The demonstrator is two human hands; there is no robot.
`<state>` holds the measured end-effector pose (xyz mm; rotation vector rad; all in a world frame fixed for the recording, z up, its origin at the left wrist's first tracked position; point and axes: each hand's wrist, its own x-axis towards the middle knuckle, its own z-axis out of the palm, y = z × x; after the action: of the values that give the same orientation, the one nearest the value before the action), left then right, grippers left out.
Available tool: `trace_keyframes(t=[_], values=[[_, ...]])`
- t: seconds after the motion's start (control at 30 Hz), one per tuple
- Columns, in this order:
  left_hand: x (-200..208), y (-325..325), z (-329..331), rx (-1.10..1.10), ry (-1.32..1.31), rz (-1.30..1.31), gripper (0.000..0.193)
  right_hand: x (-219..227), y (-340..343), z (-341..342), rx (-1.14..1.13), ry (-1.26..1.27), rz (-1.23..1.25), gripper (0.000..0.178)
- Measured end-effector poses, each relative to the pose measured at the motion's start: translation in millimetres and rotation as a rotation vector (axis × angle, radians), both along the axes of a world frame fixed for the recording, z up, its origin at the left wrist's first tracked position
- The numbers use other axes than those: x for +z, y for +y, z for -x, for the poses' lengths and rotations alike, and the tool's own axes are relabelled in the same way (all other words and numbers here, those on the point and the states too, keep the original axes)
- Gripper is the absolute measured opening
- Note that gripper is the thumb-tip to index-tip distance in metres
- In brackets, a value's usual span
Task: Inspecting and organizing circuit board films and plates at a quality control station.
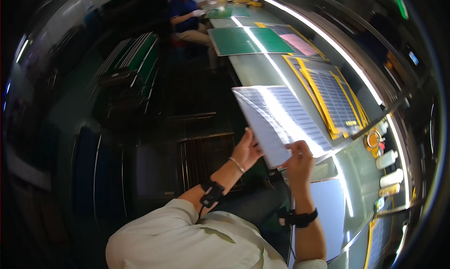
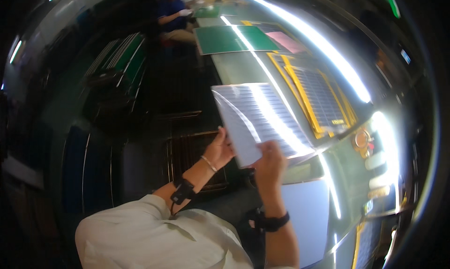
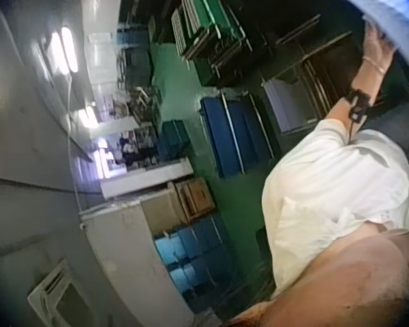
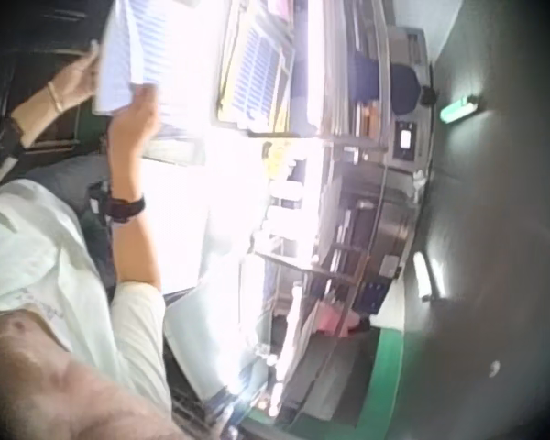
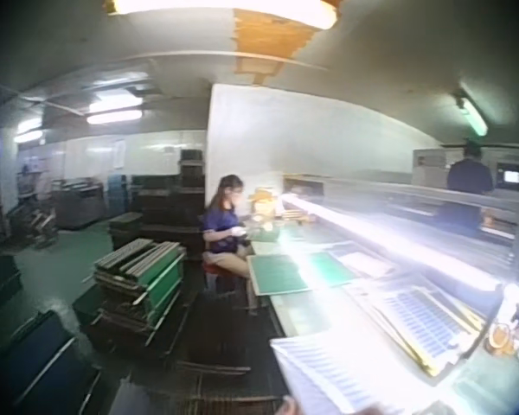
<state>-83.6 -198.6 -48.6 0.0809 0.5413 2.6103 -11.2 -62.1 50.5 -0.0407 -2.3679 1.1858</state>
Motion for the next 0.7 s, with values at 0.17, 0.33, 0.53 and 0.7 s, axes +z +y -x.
trace_keyframes(t=[0.17,0.33,0.53,0.7], values=[[20,-7,9,-0.052,-0.002,-0.242,0.049,28,-32,0,0.149,0.078,-0.278,0.012],[17,2,8,-0.046,-0.177,-0.248,0.03,19,-32,4,0.091,0.042,-0.097,0.012],[24,-29,6,-0.011,-0.134,-0.129,0.03,64,-62,-4,0.104,-0.078,-0.167,0.008],[20,-35,21,-0.054,-0.415,0.185,0.022,65,-88,-4,0.218,0.183,-0.555,0.011]])
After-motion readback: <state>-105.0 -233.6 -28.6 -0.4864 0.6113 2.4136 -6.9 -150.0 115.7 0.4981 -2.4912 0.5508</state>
